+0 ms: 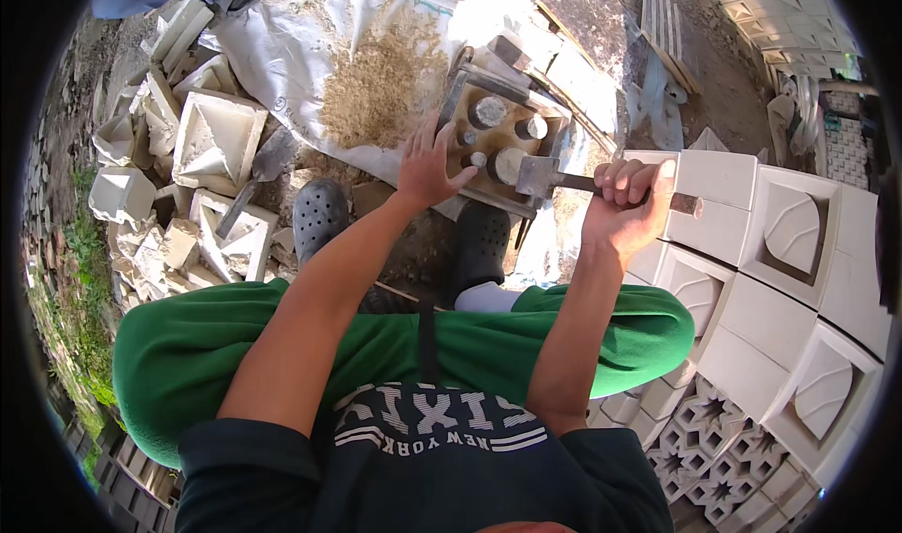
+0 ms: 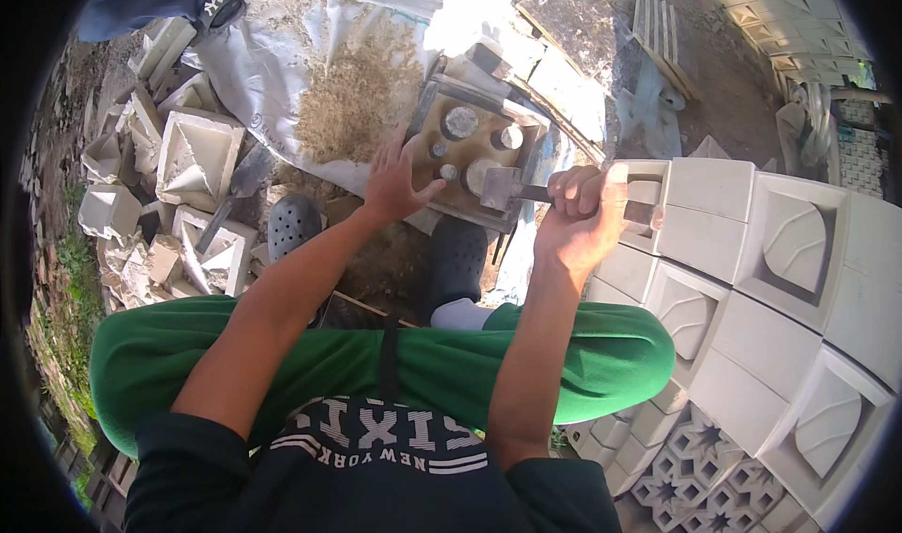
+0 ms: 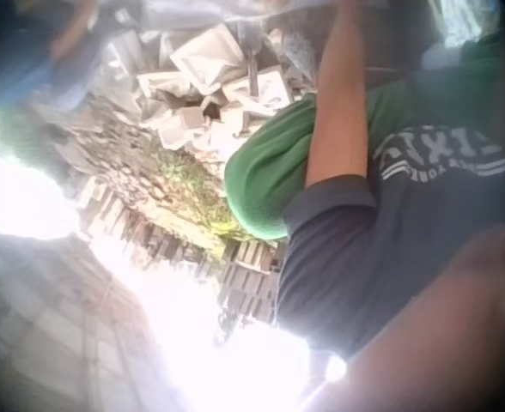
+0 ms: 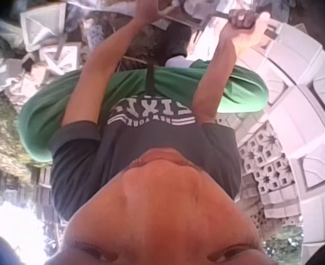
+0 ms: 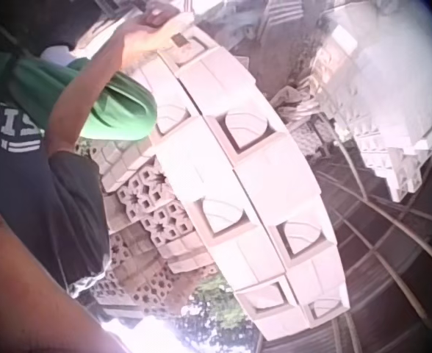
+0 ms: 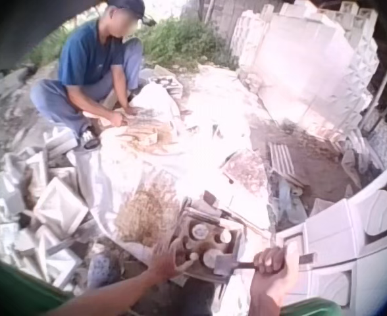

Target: The person scrapes and levels the material inside a wooden mold using a small hand scraper.

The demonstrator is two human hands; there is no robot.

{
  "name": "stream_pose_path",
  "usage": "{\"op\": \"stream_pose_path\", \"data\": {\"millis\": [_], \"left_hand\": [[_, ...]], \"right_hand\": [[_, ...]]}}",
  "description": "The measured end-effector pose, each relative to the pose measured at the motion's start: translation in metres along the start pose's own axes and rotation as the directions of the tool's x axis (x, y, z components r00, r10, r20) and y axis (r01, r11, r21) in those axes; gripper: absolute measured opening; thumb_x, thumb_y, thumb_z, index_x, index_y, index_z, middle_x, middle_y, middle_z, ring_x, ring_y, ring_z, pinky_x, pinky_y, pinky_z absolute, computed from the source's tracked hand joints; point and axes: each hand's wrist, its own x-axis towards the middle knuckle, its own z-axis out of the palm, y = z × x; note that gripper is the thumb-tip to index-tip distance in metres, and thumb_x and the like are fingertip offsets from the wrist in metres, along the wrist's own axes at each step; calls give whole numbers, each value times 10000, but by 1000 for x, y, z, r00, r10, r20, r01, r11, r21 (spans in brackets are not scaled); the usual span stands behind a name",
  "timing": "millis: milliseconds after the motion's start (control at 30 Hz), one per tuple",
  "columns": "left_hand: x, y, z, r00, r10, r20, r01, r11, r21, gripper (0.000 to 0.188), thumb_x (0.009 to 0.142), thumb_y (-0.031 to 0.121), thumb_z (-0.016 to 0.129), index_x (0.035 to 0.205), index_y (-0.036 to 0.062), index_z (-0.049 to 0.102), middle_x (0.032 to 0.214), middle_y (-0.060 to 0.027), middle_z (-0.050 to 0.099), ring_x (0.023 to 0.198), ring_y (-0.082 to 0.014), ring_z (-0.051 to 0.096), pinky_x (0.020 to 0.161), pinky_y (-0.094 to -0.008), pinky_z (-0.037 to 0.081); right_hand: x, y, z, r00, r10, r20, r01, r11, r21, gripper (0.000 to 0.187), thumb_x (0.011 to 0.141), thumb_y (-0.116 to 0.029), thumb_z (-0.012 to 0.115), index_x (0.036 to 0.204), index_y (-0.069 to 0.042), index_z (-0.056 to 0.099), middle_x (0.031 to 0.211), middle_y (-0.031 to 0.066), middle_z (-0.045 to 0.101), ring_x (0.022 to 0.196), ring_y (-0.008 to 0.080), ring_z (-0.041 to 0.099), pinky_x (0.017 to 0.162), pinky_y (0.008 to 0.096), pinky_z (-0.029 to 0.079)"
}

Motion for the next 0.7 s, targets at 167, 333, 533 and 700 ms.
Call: {"op": "stream_pose_path", "data": {"millis": [167, 333, 533, 700], "left_hand": [[23, 8, -7, 992, 84, -92, -71, 988, 139, 827, 743, 576, 684, 1406, 181, 386, 1490, -195, 282, 1382, -366, 271, 1125, -528, 200], [18, 11, 4, 992, 122, -43, -110, 970, 218, 705, 784, 542, 652, 1378, 212, 462, 1509, -186, 278, 1388, -363, 271, 1121, -508, 221], [25, 7, 1, 997, 68, -28, -62, 978, 197, 648, 798, 489, 648, 1373, 238, 485, 1512, -168, 297, 1368, -361, 317, 1103, -501, 265], [28, 6, 4, 998, 63, -24, -58, 979, 194, 633, 798, 479, 650, 1365, 246, 494, 1508, -161, 309, 1345, -370, 343, 1079, -504, 305]], "right_hand": [[23, 44, 18, 995, -32, -93, 9, 973, -229, 517, 971, -386, 522, 565, -134, 326, 499, -20, 277, 491, 112, 247, 532, 289, 271], [42, 57, 3, 993, 61, -97, -68, 995, -77, 478, 981, -402, 505, 615, -115, 390, 558, -3, 335, 561, 131, 324, 594, 302, 316], [52, 95, -8, 991, 105, -81, -111, 991, -70, 397, 984, -298, 528, 651, -106, 426, 638, 7, 397, 655, 150, 395, 690, 316, 365], [50, 129, -29, 991, 120, -50, -129, 967, -219, 343, 990, -229, 529, 689, -72, 480, 669, 7, 429, 689, 131, 428, 707, 309, 379]]}}
